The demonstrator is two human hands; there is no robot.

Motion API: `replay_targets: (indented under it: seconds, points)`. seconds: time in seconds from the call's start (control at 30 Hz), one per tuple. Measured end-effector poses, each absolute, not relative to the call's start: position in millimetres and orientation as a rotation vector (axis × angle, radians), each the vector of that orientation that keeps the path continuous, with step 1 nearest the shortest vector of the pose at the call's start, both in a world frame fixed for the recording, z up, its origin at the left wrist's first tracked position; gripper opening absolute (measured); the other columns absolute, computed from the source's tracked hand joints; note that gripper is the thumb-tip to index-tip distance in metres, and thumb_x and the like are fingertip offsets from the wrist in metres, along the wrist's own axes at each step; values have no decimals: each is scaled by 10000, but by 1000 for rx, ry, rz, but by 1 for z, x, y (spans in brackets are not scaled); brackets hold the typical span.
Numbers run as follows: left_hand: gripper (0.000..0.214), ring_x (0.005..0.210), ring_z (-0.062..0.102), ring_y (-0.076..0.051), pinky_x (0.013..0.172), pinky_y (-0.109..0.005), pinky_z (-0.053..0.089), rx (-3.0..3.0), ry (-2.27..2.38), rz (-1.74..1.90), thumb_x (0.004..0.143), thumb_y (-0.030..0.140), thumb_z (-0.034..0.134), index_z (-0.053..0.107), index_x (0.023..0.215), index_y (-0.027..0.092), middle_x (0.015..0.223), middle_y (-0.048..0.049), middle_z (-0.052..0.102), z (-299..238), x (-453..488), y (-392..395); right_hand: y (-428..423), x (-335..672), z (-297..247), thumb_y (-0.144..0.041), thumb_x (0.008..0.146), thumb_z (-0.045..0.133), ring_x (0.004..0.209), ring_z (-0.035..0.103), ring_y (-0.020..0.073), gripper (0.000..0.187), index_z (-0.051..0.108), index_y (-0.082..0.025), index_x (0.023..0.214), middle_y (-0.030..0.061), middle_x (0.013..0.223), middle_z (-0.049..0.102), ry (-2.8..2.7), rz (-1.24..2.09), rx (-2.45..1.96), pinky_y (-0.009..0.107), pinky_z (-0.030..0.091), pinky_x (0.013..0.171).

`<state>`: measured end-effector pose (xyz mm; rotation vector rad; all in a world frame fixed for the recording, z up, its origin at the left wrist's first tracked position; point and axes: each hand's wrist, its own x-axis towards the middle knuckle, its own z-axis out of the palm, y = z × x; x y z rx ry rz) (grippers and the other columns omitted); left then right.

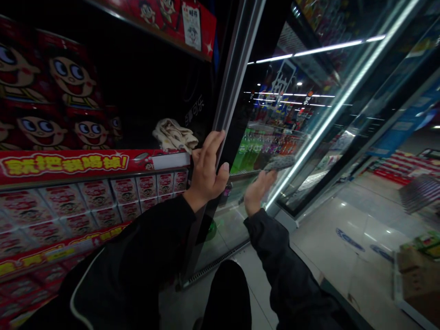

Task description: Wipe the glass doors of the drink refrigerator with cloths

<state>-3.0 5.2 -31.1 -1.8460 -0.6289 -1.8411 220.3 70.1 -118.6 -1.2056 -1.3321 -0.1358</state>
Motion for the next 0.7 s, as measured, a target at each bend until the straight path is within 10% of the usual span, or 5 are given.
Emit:
replay_targets:
  seconds: [0.17,0.37,0.57,0.7]
  points:
    - [653,1602,527,-319,1299,-446,383,-1848,-571,-1864,1175,550,312,340,1732,209,1692,-175,556,-33,-3,8,15,126,-173,-498,1103,389,1768,118,422,638,440,-206,1669,206,1875,169,-1436,-419,-1052,788,216,1351]
    - [681,1630,496,-331,1332,-490,387,-1862,-605,-1796,1170,580,292,292,1757,236,1721,-159,523,-33,-8,9,24,135,-196,-354,951,660,1719,287,412,396,718,-286,1337,127,1732,466,-1667,-772,-751,717,291,1332]
    - [680,1630,498,-335,1335,-511,403,-1849,-598,-1801,1165,595,289,284,1756,259,1719,-145,516,-31,-7,10,78,228,-195,-562,936,644,1612,474,376,301,774,-304,1020,98,1471,695,-1730,-579,-819,636,336,1325]
    - [680,1627,501,-338,1336,-514,402,-1844,-599,-1792,1165,589,296,291,1751,244,1709,-155,527,-31,-7,10,101,298,-170,-632,1002,474,1615,445,390,550,734,-238,1283,198,1526,642,-1525,-403,-1074,699,293,1342]
